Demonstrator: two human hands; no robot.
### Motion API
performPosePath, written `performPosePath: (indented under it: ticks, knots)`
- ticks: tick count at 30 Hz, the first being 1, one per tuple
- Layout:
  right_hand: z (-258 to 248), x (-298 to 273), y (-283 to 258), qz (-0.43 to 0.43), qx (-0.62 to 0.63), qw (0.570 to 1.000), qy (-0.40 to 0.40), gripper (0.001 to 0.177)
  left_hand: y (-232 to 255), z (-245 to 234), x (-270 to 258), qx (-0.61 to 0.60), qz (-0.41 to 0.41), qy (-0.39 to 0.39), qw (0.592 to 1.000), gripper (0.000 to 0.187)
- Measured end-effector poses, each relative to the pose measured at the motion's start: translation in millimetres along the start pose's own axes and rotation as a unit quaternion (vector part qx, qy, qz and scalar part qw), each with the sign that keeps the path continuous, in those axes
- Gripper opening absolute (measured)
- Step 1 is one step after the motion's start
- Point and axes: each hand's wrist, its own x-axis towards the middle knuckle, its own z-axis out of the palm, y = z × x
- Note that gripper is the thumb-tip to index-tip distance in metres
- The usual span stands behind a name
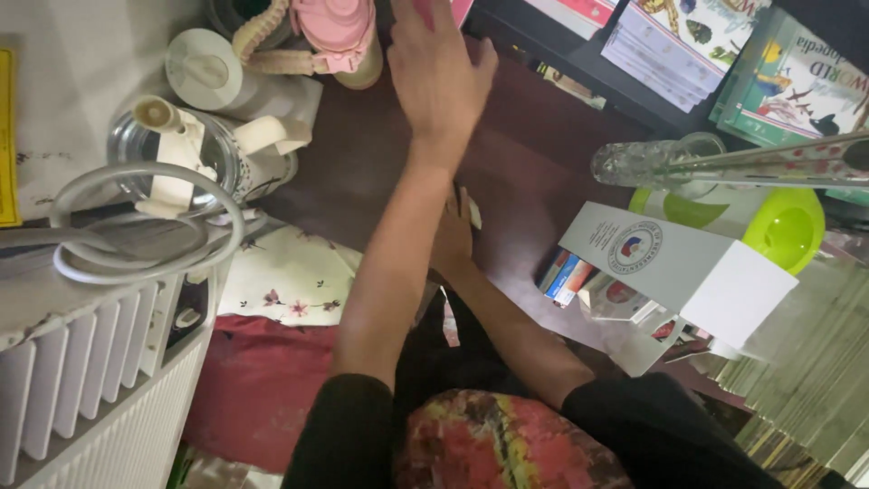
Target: Cleaning and organizing various items on a desk and shelf.
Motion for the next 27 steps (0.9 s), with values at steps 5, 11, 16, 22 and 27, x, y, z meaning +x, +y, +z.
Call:
performPosePath:
  ticks: [5,11,16,22,27]
  knots:
    - [5.4,2.7,4.0,0.005,0.013,1.000,-0.016,0.083,-13.9,42.9,5.6,0.138,0.012,-0.002,0.990,0.064]
    - [21.2,-2.4,9.3,0.005,-0.007,0.999,-0.045,0.086,-14.1,26.1,8.5,0.177,0.013,-0.028,0.984,0.058]
    - [9.7,-5.9,9.6,-0.005,0.006,1.000,-0.021,0.078,-14.4,2.9,-7.9,0.140,-0.037,-0.090,0.985,0.078]
    - [15.6,-23.8,61.2,0.069,0.031,0.997,0.005,0.068,-51.7,-55.5,-82.8,0.069,-0.060,-0.130,0.987,0.094]
    - [-22.9,56.5,82.4,0.234,0.035,0.966,0.105,0.061,-59.5,-144.4,-140.1,0.071,-0.176,-0.215,0.958,0.087]
